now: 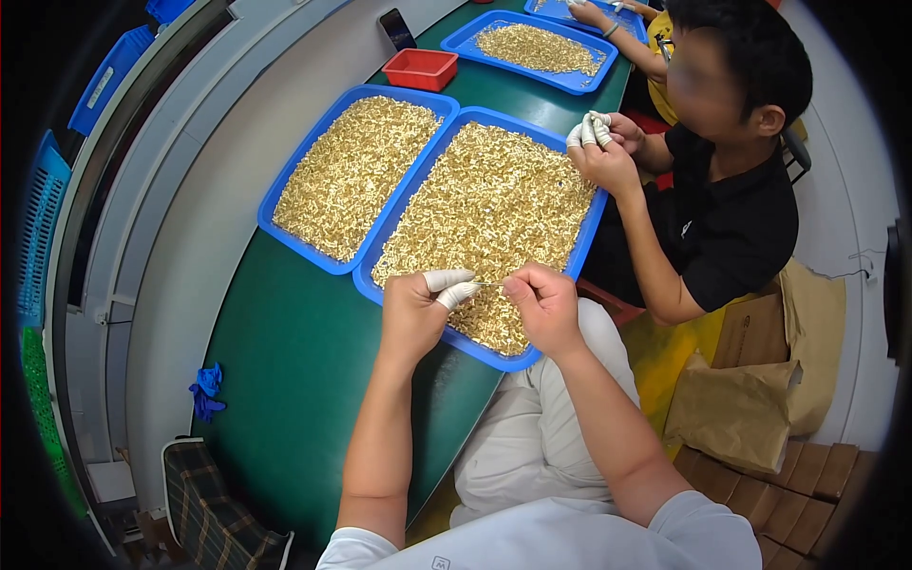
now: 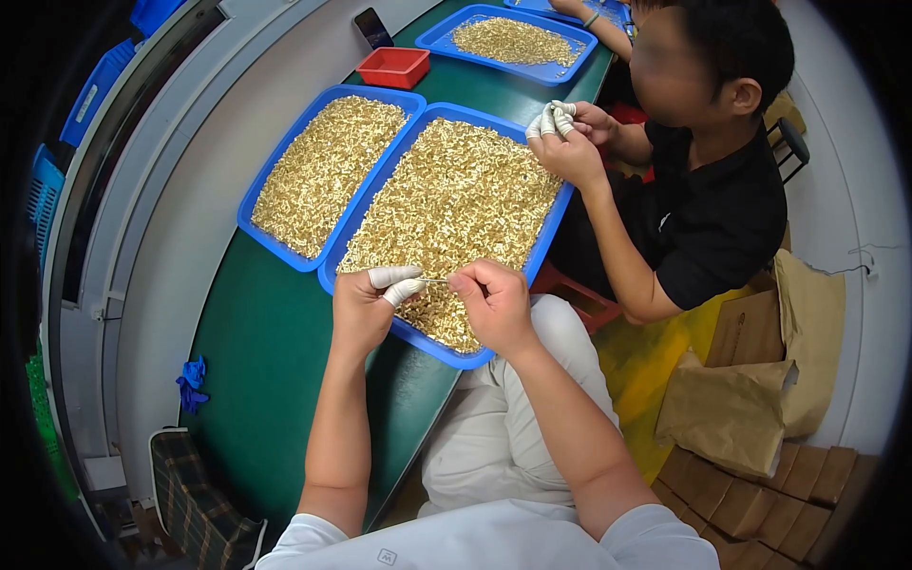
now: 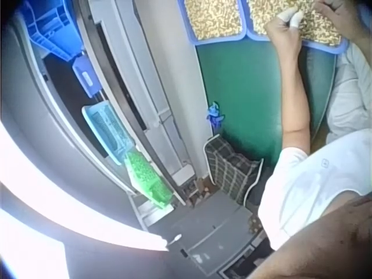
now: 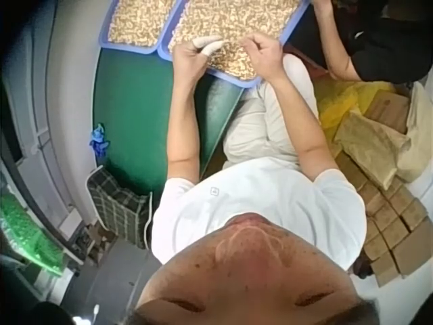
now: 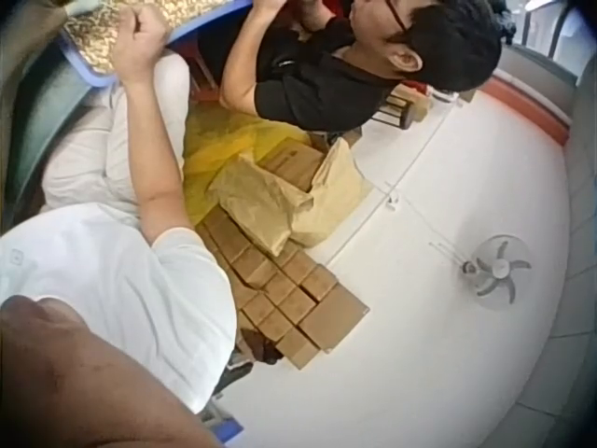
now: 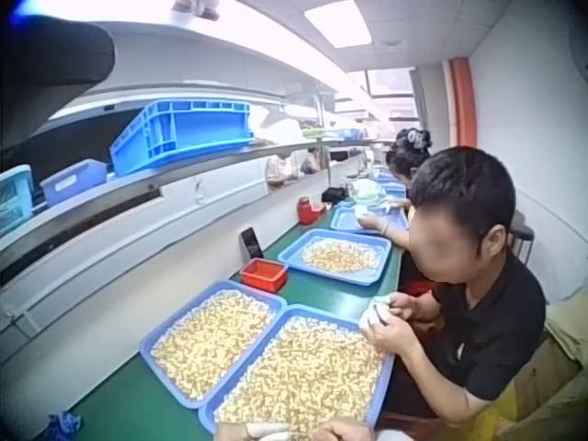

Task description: Picking and inspecting small gold-colored electronic pins from a tray and placing them into a sorting container.

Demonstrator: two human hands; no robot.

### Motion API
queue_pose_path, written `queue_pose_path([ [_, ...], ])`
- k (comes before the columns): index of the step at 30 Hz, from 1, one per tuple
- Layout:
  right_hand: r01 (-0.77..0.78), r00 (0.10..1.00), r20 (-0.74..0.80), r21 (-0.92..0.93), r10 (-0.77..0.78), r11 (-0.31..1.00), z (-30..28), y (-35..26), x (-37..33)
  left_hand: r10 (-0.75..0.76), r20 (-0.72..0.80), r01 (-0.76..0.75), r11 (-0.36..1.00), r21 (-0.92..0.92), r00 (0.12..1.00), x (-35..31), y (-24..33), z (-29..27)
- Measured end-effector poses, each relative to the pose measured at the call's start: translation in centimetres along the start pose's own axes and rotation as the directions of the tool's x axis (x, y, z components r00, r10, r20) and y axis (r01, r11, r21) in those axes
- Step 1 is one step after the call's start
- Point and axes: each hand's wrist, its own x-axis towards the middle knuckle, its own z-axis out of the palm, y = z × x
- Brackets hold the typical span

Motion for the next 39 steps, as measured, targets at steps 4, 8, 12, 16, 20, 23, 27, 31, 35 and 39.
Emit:
queue_pose_path([
  [4, 0.012, 1.000, 0.006, -0.015, -0.011, 1.000, 0.1, -0.1, 0.1, 0.018, -0.011, -0.017, 0.999, 0.041, 1.000, 0.0, 0.0, -0.2],
  [8, -0.001, 1.000, 0.005, -0.016, 0.001, 1.000, 0.0, -0.1, 0.1, 0.046, 0.005, -0.047, 0.991, 0.129, 0.999, 0.0, 0.0, -0.6],
  [12, -0.019, 0.999, 0.037, -0.105, 0.023, 0.994, -0.1, -0.7, 0.4, 0.119, 0.077, -0.135, 0.956, 0.262, 0.990, 0.0, 0.6, -1.2],
  [16, -0.029, 0.999, 0.024, -0.061, 0.031, 0.998, 0.3, -0.6, 0.3, 0.153, 0.114, -0.185, 0.907, 0.379, 0.982, -0.2, 0.7, -0.9],
  [20, -0.078, 0.995, 0.051, -0.050, 0.080, 0.996, 0.1, -0.6, 0.3, 0.200, 0.125, -0.232, 0.906, 0.354, 0.972, -0.1, 0.5, -0.8],
  [23, -0.013, 0.998, 0.063, -0.121, 0.021, 0.993, 0.1, -0.4, 0.3, 0.229, 0.118, -0.257, 0.873, 0.415, 0.966, -0.1, 0.5, -0.8],
  [27, -0.052, 0.997, 0.061, -0.022, 0.053, 0.998, 0.1, -0.4, 0.1, 0.182, 0.009, -0.177, 0.946, 0.271, 0.983, -0.2, 0.5, -0.5],
  [31, -0.148, 0.986, 0.078, 0.043, 0.144, 0.988, -0.1, -0.1, 0.0, 0.188, 0.005, -0.184, 0.959, 0.216, 0.982, -0.1, -0.2, -0.1],
  [35, 0.012, 0.992, 0.123, -0.077, -0.002, 0.997, 0.0, -0.7, 0.4, 0.172, 0.087, -0.185, 0.967, 0.174, 0.981, -0.1, -0.2, 0.5],
  [39, -0.029, 0.994, 0.101, -0.013, 0.030, 1.000, -0.4, 0.2, 0.1, 0.208, 0.072, -0.209, 0.978, 0.006, 0.975, -0.2, -0.5, 0.6],
])
